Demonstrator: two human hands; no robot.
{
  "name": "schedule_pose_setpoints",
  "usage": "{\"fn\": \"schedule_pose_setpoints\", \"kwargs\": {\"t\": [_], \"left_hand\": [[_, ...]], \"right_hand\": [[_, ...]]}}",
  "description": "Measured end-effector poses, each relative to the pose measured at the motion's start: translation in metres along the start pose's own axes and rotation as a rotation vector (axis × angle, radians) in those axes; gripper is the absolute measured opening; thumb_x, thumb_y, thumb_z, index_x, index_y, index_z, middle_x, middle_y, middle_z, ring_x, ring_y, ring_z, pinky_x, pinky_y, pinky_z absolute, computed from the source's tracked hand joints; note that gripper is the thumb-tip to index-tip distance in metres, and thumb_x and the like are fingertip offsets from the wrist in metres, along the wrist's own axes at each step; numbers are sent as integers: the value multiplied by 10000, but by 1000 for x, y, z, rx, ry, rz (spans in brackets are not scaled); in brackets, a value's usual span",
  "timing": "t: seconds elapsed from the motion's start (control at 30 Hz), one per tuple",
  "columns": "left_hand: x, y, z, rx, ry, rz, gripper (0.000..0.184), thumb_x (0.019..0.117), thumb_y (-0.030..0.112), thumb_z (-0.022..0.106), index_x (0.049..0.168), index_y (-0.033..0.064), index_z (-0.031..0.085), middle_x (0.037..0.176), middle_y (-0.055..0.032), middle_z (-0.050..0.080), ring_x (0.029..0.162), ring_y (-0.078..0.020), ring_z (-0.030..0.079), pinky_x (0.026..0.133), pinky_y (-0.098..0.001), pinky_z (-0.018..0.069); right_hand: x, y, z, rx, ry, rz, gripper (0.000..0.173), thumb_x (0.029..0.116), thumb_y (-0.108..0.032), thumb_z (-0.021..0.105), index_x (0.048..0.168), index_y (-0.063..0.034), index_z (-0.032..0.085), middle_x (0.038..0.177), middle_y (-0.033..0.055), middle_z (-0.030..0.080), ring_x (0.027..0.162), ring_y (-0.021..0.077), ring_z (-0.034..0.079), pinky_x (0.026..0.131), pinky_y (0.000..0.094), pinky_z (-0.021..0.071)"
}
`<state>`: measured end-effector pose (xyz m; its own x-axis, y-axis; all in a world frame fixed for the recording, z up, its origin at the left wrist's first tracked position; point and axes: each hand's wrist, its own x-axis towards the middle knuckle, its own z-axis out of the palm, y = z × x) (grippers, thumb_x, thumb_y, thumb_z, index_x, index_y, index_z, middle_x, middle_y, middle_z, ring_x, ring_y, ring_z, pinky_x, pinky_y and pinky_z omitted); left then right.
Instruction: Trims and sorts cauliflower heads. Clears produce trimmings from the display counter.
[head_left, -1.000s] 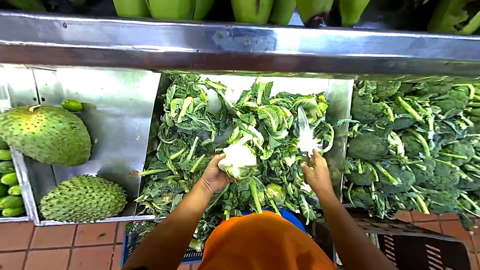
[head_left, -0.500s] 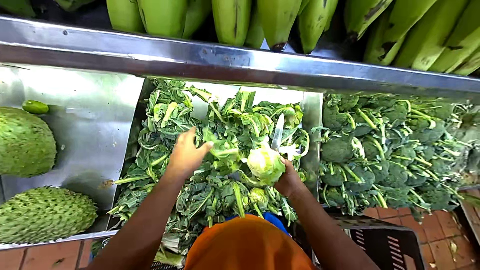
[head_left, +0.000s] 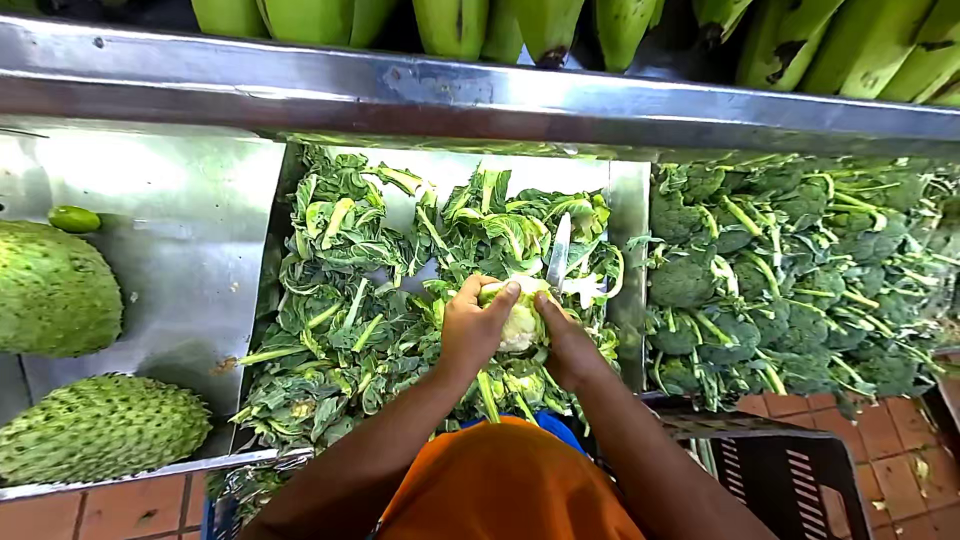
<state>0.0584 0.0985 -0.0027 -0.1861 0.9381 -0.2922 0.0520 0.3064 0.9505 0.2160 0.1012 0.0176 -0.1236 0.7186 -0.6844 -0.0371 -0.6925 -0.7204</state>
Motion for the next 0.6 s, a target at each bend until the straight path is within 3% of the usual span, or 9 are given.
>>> {"fn": "schedule_pose_setpoints", "kwargs": {"t": [0.07, 0.13, 0.23, 0.3, 0.37, 0.4, 0.47, 0.53, 0.6], "left_hand": [[1, 6, -3, -23, 1, 5, 340, 957, 498, 667, 1027, 168, 704, 814, -16, 715, 716, -156, 692, 660, -419, 593], [5, 2, -6, -171, 7, 0, 357, 963, 480, 670, 960, 124, 698, 796, -62, 717, 696, -192, 697, 643, -417, 602], [10, -11, -3, -393, 44, -36, 387, 1001, 452, 627, 972, 73, 700, 821, -117, 707, 718, -231, 689, 669, -427, 602], [8, -11, -5, -345, 86, -35, 392, 1006, 467, 610, 978, 89, 708, 811, -99, 706, 709, -216, 688, 663, -421, 600], [4, 3, -10, -129, 107, -7, 383, 994, 493, 616, 949, 124, 710, 771, -47, 704, 680, -170, 679, 639, -407, 585], [2, 11, -13, 14, 107, 0, 393, 983, 523, 618, 930, 145, 708, 758, -22, 693, 680, -161, 668, 640, -424, 566], [0, 20, -16, 200, 85, 21, 438, 967, 588, 603, 883, 170, 701, 754, -7, 668, 707, -169, 652, 667, -469, 540], [6, 22, -14, 158, 92, 13, 470, 972, 607, 578, 861, 166, 694, 735, -14, 667, 688, -176, 652, 653, -470, 543], [13, 16, -10, -9, 122, -37, 495, 991, 589, 559, 816, 141, 678, 709, -37, 670, 651, -183, 651, 621, -445, 546]], "right_hand": [[0, 8, 9, 172, 42, -92, 545, 1022, -507, 537, 1483, -225, 464, 1170, 98, 706, 986, 242, 717, 797, 462, 621], [4, 14, 10, 255, -12, -177, 543, 972, -519, 595, 1430, -240, 509, 1168, 73, 710, 1002, 214, 714, 832, 454, 613], [8, 13, 14, 227, -66, -268, 522, 929, -470, 658, 1400, -281, 538, 1128, 41, 719, 949, 167, 719, 792, 394, 621], [11, 12, 10, 201, -148, -261, 644, 907, -551, 683, 1481, -332, 489, 1199, 34, 705, 994, 169, 713, 813, 396, 621], [10, 13, 7, 239, -198, -220, 763, 836, -703, 677, 1488, -367, 470, 1232, 2, 702, 1038, 156, 710, 828, 393, 627], [9, 16, 8, 288, -190, -193, 758, 811, -735, 670, 1451, -364, 510, 1202, -13, 714, 1031, 140, 711, 829, 380, 626], [9, 27, 9, 449, -178, -165, 689, 783, -722, 712, 1287, -265, 600, 1062, 4, 740, 951, 133, 725, 792, 364, 629], [14, 34, 8, 527, -173, -180, 646, 771, -687, 750, 1193, -209, 645, 990, 20, 748, 906, 137, 731, 770, 366, 632], [17, 35, 5, 499, -169, -223, 714, 670, -661, 846, 1176, -194, 657, 967, 22, 751, 884, 136, 735, 765, 368, 635]]}}
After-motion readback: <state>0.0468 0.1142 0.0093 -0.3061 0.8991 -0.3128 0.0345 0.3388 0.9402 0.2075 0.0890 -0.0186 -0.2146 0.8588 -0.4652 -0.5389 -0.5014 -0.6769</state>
